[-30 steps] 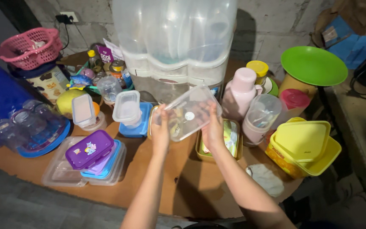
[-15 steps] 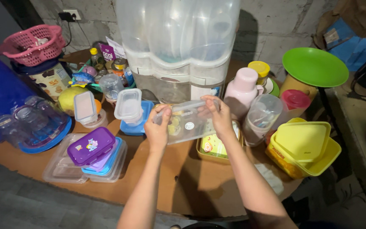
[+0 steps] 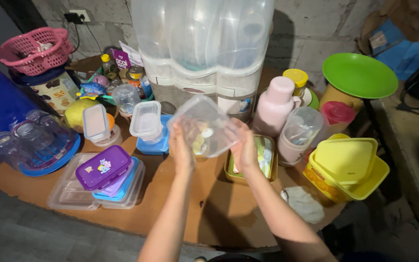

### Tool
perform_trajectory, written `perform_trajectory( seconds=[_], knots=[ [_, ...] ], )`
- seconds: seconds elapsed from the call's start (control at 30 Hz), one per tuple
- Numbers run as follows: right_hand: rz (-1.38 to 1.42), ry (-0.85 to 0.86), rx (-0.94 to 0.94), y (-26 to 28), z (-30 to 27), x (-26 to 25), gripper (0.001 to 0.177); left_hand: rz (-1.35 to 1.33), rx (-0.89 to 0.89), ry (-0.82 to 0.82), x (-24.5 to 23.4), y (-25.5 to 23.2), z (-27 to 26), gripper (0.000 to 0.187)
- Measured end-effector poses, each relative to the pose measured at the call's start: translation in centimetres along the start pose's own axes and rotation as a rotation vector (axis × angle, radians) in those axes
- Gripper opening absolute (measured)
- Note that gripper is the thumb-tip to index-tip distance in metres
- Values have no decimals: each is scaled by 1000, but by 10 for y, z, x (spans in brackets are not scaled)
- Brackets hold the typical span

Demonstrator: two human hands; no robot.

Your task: The person opens and closes several plastic food storage containers, then stacks them by size and color on a cluttered table. The person handles containers with different lids and shapes, aligning them into neat piles.

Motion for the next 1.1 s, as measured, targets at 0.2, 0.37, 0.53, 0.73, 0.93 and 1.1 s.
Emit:
perform_trajectory(
  seconds=[0.2, 0.37, 0.53, 0.73, 0.93, 1.1],
  knots=[
    [-540, 171, -233, 34, -4, 35, 77, 375, 383, 15, 0, -23, -5, 52],
    [-617, 326, -301, 49, 11, 68, 76, 514, 414, 57, 20, -30, -16, 48],
    [-705, 122, -328, 42, 9, 67, 53, 535, 316, 1, 30, -33, -18, 44],
    [-468, -111, -278, 27, 16, 38, 49, 724, 277, 150, 27, -39, -8, 53],
    [81, -59, -55, 20, 19, 14, 62, 393, 218, 153, 6, -31, -2, 61],
    [-330, 118, -152, 41, 11, 18, 68, 353, 176, 108, -11, -27, 1, 46]
  ],
)
Point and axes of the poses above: each hand's wrist, its own z-axis towards the middle knuckle, its own x-axis out of the palm, y = z × x, the point moved 3 cm from there along z, towards the middle knuckle, and after that the axes turned 4 degrees about z, right-handed, at the moved point
